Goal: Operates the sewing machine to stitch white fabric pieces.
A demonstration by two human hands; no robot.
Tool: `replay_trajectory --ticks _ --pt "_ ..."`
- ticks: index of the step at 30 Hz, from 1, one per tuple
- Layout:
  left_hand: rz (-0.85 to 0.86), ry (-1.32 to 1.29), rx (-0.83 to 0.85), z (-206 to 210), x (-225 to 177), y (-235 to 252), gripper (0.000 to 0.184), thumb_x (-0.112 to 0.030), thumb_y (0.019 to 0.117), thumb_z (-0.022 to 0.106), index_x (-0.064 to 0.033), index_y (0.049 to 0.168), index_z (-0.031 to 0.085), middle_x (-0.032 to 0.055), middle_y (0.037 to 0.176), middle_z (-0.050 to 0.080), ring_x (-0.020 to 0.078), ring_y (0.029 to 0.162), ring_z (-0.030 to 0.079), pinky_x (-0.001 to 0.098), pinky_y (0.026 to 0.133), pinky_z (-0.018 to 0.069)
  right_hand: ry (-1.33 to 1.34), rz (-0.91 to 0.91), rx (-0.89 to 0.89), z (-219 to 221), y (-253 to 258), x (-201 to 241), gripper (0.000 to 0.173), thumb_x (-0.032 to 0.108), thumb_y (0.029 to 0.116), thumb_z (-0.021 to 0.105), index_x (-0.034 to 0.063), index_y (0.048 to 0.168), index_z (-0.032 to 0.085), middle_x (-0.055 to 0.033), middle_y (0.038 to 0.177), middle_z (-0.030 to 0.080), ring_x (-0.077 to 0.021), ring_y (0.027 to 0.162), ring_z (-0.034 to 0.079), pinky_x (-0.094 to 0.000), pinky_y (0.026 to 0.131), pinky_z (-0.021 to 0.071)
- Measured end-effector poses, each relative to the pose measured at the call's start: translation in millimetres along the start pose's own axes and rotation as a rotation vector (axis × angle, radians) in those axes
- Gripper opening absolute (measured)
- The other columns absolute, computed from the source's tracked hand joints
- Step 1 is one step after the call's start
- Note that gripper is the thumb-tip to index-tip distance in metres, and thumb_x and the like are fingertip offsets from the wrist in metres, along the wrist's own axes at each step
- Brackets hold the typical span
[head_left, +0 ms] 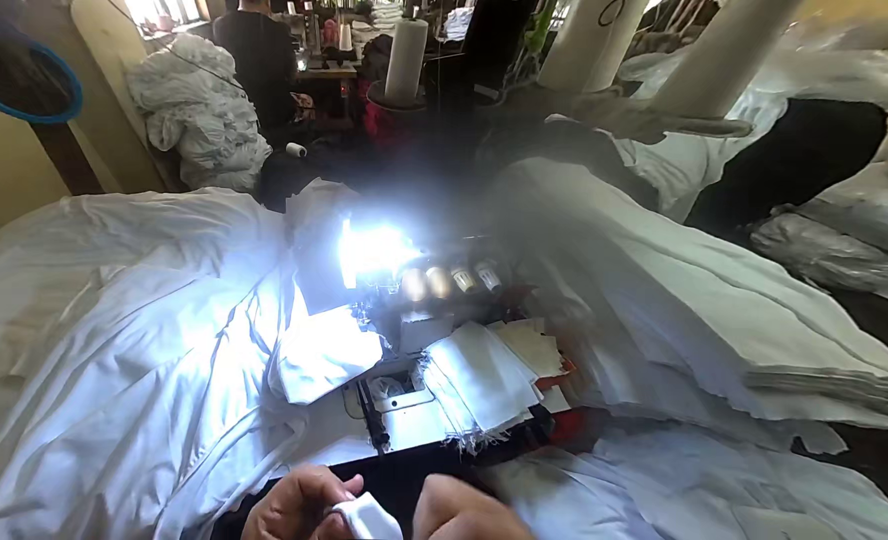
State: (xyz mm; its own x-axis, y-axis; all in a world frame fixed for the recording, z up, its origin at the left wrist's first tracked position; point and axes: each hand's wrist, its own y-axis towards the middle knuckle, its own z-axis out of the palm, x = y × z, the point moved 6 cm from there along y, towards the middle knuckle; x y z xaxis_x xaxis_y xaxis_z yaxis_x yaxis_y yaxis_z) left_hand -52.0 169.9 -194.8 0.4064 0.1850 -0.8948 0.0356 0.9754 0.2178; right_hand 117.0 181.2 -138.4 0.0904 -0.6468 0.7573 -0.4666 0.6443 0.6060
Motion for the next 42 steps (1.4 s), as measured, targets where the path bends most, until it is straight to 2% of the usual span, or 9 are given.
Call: replay_trajectory --ticks 2,7,13,19,24,28,31,39,42 --pt "0.008 -0.007 0.013 0.0 -5.2 0.8 0.012 -0.018 0.0951 0.072 -0.0194 0.106 0.075 -0.0103 0.097 0.074 0.0035 0.093 0.07 0.035 0.103 0.0552 0.058 0.066 -0.07 -13.9 1.4 -6.1 0.034 0.041 0.1038 0.058 0.0069 0.105 0.064 -0.0041 0.092 0.062 -0.0063 0.089 0.061 -0.0212 0.08 0.0518" --pt "0.041 0.005 0.032 10.0 -8.4 3.7 0.012 -0.017 0.0975 0.068 -0.0196 0.108 0.072 -0.0117 0.097 0.073 -0.0008 0.089 0.069 0.024 0.092 0.0573 0.024 0.129 -0.064 0.9 9.0 -20.1 0.021 0.017 0.1006 0.065 -0.0031 0.096 0.065 -0.0121 0.094 0.062 -0.0114 0.093 0.06 -0.0212 0.085 0.05" --pt "-0.105 -0.259 0.031 12.3 -11.4 6.1 0.013 -0.026 0.1002 0.063 -0.0272 0.113 0.068 -0.0135 0.093 0.07 -0.0048 0.08 0.065 0.0153 0.073 0.0556 0.745 0.341 -0.079 15.4 0.0 -32.3 0.01 0.025 0.1045 0.058 0.019 0.111 0.062 0.0146 0.093 0.064 0.0076 0.082 0.059 -0.014 0.074 0.0503" --pt "-0.182 -0.302 0.253 31.1 4.1 6.2 0.034 -0.031 0.0959 0.071 -0.024 0.127 0.061 -0.0047 0.114 0.073 0.0038 0.097 0.07 0.0239 0.085 0.0582 0.769 0.278 -0.173 -6.6 6.3 -34.7 0.021 0.014 0.1032 0.058 0.0201 0.123 0.064 0.0099 0.096 0.071 0.0029 0.086 0.066 -0.0179 0.078 0.0554" --pt "-0.112 -0.284 0.152 21.4 -3.8 14.0 0.024 -0.028 0.0986 0.066 -0.0227 0.121 0.069 -0.0088 0.107 0.074 -0.0014 0.089 0.07 0.0189 0.081 0.0582 0.742 0.423 0.053 3.3 0.9 -39.1 0.024 0.012 0.1034 0.057 0.014 0.127 0.056 0.0107 0.094 0.07 0.0032 0.083 0.065 -0.0194 0.076 0.0545" --pt "-0.167 -0.242 0.188 25.5 1.5 10.5 0.023 -0.027 0.1 0.064 -0.0234 0.122 0.068 -0.0105 0.112 0.073 -0.0033 0.095 0.068 0.0178 0.084 0.0565 0.804 0.43 -0.095 -3.0 3.7 -40.9 0.024 0.01 0.1032 0.056 0.021 0.125 0.06 0.0108 0.095 0.072 0.0018 0.086 0.068 -0.0198 0.078 0.0561" --pt "-0.179 -0.295 0.226 23.5 2.0 8.5 0.034 -0.025 0.0983 0.067 -0.0244 0.132 0.065 -0.0047 0.119 0.074 0.0033 0.1 0.071 0.0239 0.088 0.0581 0.82 0.434 -0.028 1.9 4.1 -38.7 0.023 0.01 0.1037 0.055 0.0183 0.125 0.058 0.0109 0.097 0.071 0.0023 0.087 0.067 -0.0198 0.079 0.0551" --pt "-0.115 -0.391 0.206 11.5 0.5 6.8 0.031 -0.028 0.0956 0.07 -0.0267 0.126 0.069 -0.0079 0.112 0.074 0.002 0.096 0.07 0.0228 0.085 0.058 0.689 0.327 0.034 3.1 5.7 -35.4 0.027 0.02 0.1009 0.064 0.0168 0.126 0.058 0.0113 0.109 0.068 0.0041 0.095 0.064 -0.0193 0.083 0.0548" --pt "-0.088 -0.498 0.147 5.6 -6.3 11.9 0.033 -0.026 0.094 0.071 -0.0264 0.127 0.07 -0.0018 0.109 0.076 0.0086 0.097 0.072 0.0295 0.089 0.0581 0.292 0.322 0.065 12.1 4.0 -36.7 0.037 0.011 0.0881 0.078 -0.003 0.116 0.056 -0.0103 0.111 0.059 -0.0094 0.104 0.058 -0.0248 0.09 0.051"
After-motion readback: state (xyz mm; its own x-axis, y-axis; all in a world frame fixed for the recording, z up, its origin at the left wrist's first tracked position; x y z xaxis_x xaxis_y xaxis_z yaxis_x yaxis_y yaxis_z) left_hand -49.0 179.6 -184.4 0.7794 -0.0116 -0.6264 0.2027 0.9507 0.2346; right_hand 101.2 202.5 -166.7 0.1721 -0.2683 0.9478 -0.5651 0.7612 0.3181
